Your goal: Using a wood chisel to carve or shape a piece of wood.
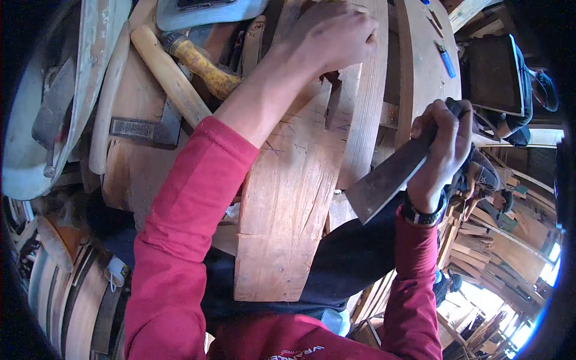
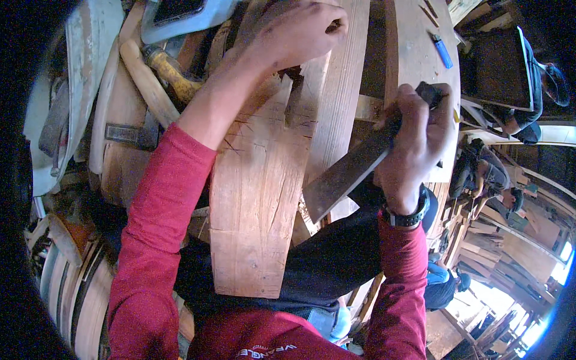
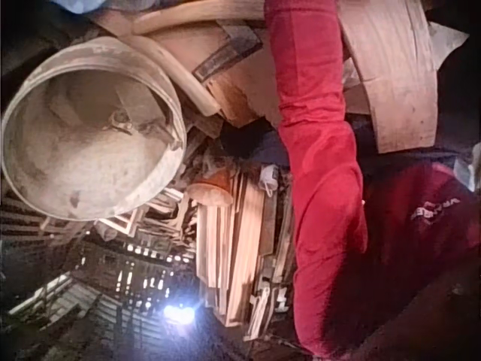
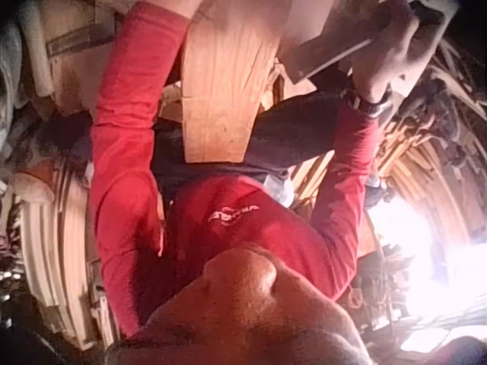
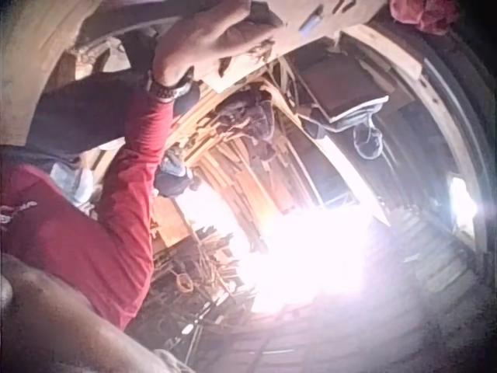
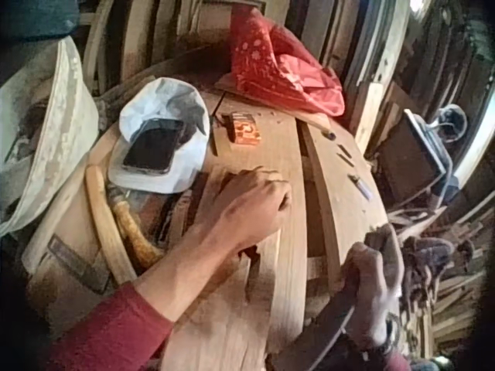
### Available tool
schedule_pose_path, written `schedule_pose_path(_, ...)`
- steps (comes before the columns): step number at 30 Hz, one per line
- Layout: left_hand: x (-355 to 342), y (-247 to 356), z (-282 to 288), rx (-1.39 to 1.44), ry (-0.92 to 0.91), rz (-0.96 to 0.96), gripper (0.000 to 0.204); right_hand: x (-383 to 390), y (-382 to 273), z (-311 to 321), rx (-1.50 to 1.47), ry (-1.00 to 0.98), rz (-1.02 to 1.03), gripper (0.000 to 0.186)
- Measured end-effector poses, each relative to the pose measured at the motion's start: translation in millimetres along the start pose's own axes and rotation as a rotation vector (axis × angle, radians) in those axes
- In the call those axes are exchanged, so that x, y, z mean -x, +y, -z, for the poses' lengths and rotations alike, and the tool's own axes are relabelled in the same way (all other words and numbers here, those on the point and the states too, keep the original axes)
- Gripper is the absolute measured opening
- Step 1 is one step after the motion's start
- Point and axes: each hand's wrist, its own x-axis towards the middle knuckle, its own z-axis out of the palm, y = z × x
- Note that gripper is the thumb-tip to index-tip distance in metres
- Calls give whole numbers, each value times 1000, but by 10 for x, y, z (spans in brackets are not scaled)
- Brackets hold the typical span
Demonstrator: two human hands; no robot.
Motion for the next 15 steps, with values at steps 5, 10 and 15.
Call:
schedule_pose_path(5,266,258,587,-14,79,-91,21,129,53,-62,41,-93,-33,9)
schedule_pose_path(10,263,213,586,-119,47,-71,23,167,80,-229,204,-123,148,8)
schedule_pose_path(15,150,279,482,-79,-68,14,28,163,328,-124,121,-143,38,22)
